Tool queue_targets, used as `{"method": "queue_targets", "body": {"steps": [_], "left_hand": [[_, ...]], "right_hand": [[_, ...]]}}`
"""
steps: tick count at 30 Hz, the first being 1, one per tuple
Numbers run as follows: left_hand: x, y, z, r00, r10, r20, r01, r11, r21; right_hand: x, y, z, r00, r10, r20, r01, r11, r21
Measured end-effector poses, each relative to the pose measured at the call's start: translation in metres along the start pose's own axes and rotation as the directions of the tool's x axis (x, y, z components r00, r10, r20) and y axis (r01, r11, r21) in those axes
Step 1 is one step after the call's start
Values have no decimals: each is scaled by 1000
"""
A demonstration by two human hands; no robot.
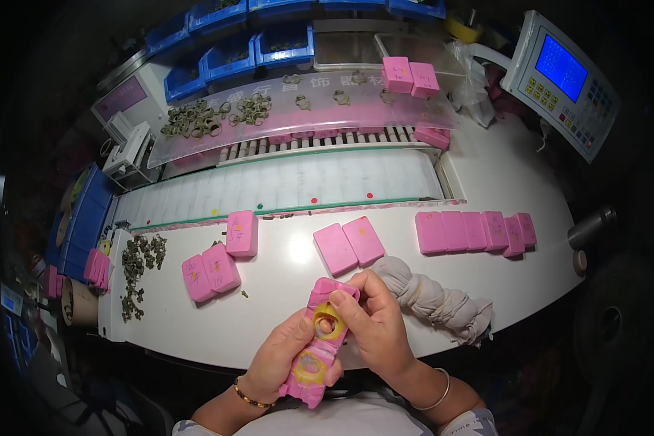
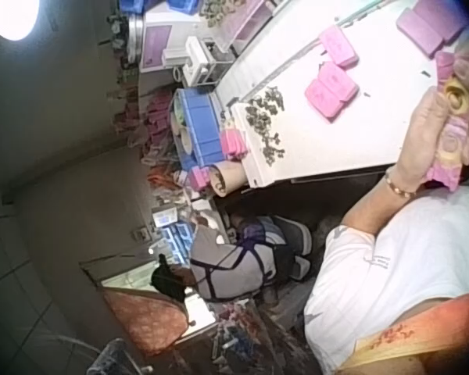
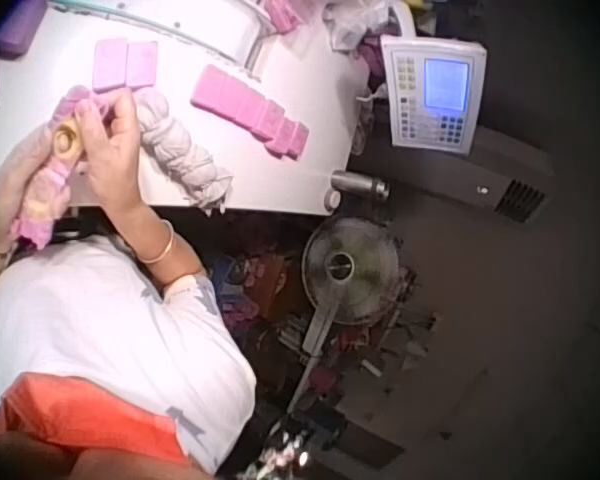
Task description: The worker inserts small metal and plastic components into pink silicone molds at a factory assembly workstation.
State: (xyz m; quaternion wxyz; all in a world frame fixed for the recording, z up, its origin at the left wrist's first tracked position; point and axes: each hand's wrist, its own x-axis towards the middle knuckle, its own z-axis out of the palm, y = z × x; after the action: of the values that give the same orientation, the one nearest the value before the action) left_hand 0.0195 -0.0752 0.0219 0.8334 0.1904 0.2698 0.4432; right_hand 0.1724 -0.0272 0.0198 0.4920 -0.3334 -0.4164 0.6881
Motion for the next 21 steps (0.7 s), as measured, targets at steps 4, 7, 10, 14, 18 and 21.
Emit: {"method": "queue_targets", "body": {"steps": [4, 7, 10, 14, 18, 21], "left_hand": [[-1, 1, -6, 999, 37, -30, -32, 986, 165], [-2, 6, 0, 997, 43, -66, -32, 986, 161], [-1, 8, 0, 996, 46, -77, -30, 980, 197], [4, 9, 0, 995, 43, -87, -21, 971, 240], [1, 8, -2, 993, 16, -117, 16, 964, 265], [0, 8, 1, 983, 6, -183, 53, 947, 316]], "right_hand": [[0, 0, 1, 995, 89, -48, -88, 996, 19], [1, 2, 3, 984, 165, -66, -160, 984, 72], [3, 2, 3, 972, 230, -49, -221, 966, 136], [6, 5, 1, 953, 297, -65, -280, 941, 192], [4, 8, 3, 946, 316, -67, -297, 934, 200], [1, 10, 3, 964, 259, -59, -247, 956, 155]]}}
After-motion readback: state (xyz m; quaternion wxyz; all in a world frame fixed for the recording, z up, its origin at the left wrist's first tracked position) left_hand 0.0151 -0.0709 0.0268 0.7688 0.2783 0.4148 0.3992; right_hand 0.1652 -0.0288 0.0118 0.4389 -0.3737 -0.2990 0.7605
